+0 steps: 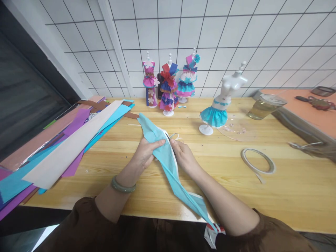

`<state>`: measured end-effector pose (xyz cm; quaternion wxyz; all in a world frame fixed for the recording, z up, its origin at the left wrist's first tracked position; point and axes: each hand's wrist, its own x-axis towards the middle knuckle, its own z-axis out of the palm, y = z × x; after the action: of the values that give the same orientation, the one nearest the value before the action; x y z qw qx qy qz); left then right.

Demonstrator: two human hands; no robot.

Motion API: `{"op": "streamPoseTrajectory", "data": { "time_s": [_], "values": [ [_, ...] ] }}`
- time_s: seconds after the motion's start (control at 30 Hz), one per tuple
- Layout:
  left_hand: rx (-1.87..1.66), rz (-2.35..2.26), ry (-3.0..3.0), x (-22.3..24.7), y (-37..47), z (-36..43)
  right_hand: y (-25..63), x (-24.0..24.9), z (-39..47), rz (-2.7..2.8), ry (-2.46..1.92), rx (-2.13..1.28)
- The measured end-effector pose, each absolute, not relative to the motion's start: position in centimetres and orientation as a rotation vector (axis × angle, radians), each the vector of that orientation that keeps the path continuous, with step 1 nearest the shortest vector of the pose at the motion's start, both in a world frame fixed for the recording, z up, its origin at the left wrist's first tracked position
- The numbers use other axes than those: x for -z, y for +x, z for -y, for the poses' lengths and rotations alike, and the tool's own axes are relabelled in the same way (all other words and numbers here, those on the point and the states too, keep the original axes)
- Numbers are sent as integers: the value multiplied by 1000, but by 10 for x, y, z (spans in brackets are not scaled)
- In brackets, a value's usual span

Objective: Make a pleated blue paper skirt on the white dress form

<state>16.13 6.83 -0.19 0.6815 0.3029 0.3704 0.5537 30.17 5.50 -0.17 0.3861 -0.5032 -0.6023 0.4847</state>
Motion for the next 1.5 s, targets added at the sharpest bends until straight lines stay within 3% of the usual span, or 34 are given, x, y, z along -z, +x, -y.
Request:
{"op": "streamPoseTrajectory", "data": {
  "time_s": [0.43, 0.7, 1.5],
  "values": [
    [-1139, -675, 380, -1, 150, -78, 300, 4, -52, 1642, -1329, -1157],
    [-1265, -815, 462, -1, 151, -76, 300, 7, -48, 1712, -1299, -1142],
    [-1273, -905, 611, 2, 161, -71, 296, 4, -49, 1373, -1322, -1429]
  ]
}}
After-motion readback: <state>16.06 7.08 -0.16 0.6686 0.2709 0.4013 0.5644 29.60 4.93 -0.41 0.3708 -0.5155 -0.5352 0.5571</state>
